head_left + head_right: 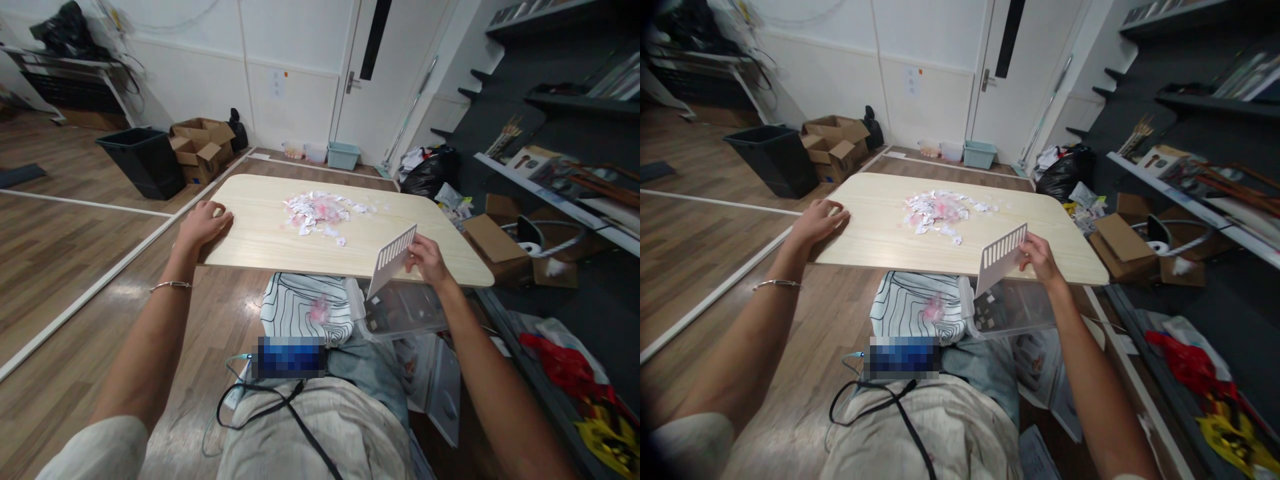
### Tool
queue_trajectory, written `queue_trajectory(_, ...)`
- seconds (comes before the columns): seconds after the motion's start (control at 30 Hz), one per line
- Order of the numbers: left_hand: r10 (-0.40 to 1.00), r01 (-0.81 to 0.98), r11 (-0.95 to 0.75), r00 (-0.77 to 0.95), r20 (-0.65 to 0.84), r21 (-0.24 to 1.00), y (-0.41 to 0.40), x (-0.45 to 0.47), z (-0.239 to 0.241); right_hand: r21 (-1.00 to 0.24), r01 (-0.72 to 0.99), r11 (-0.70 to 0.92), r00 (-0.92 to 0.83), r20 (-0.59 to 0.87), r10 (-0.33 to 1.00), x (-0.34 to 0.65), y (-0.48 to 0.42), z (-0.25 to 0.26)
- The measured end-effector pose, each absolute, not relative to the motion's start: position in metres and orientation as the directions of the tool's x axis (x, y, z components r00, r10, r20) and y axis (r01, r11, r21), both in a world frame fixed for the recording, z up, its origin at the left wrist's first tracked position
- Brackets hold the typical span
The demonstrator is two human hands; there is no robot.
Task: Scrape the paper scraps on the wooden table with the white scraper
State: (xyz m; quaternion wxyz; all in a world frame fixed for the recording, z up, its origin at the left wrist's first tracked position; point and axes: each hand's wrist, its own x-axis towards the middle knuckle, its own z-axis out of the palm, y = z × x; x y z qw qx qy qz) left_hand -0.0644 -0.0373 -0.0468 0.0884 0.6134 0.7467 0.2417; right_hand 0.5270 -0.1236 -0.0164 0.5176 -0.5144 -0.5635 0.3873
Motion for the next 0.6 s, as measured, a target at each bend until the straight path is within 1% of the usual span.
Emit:
queue_trajectory(0.17, 0.961, 0.890, 0.152, -0.235, 0.147, 0.430, -0.0398, -0.0611, -0.0422, -0.974, 0.163, 0.159, 0.008, 0.162, 0.987, 0.5327, -0.1226, -0.0177)
queue_trajectory(0.27, 0.962, 0.893, 0.164, -0.239, 0.133, 0.420, -0.0404, -0.0603, -0.0404, -0.976, 0.154, 0.154, 0.009, 0.158, 0.987, 0.5332, -0.1229, -0.0175)
queue_trajectory(0.6, 0.954, 0.890, 0.149, -0.244, 0.174, 0.430, -0.0403, -0.0604, -0.0428, -0.979, 0.106, 0.173, 0.009, 0.175, 0.984, 0.5351, -0.1237, -0.0192)
